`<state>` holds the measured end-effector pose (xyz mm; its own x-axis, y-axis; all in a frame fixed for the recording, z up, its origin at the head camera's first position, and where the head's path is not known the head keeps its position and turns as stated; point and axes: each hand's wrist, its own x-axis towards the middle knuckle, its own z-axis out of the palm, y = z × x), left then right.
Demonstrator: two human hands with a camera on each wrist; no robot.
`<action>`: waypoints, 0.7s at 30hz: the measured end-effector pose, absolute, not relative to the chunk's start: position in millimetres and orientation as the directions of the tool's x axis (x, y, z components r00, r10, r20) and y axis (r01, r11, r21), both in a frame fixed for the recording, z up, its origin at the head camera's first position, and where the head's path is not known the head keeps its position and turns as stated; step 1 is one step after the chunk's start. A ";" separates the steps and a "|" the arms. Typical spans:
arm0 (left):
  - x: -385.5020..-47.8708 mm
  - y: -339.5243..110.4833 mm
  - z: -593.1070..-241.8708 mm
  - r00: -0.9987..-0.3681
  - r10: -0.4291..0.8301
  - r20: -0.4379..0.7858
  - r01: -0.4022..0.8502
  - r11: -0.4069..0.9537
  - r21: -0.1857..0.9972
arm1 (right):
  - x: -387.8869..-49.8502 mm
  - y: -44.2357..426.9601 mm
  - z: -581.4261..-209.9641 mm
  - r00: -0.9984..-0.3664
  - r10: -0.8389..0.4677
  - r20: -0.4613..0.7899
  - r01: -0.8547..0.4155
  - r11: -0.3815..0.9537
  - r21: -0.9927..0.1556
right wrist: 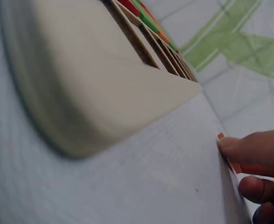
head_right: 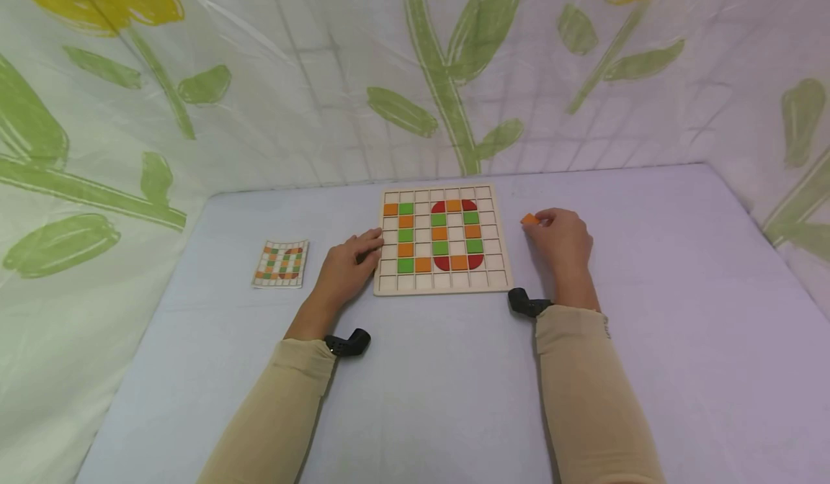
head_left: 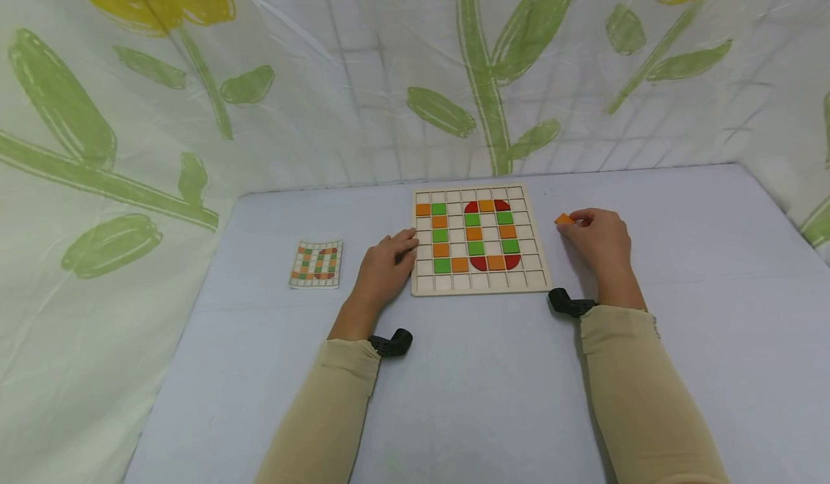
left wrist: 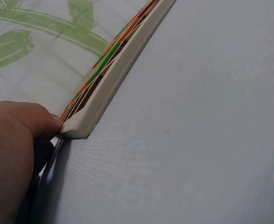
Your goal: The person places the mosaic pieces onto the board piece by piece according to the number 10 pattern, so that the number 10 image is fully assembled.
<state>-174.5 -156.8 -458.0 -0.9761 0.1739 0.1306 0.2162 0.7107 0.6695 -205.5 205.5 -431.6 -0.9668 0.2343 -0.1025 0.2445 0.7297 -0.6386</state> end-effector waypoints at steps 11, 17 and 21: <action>-174.0 -157.6 -459.6 -0.978 0.171 0.119 0.206 0.712 0.671 | -203.0 140.1 -411.4 -0.998 0.012 -0.063 0.052 0.732 -0.679; -174.1 -157.7 -457.4 -0.976 0.175 0.127 0.214 0.706 0.675 | -187.1 76.8 -403.2 -0.944 -0.329 0.018 -0.280 0.771 -0.572; -173.8 -157.5 -456.8 -0.975 0.180 0.133 0.222 0.703 0.675 | -176.9 46.2 -405.8 -0.891 -0.455 0.002 -0.396 0.773 -0.495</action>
<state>-173.8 -157.5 -456.8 -0.9746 0.1802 0.1332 0.2223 0.7034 0.6751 -176.9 46.2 -405.8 -0.8906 -0.4548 0.0016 -0.3959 0.7734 -0.4951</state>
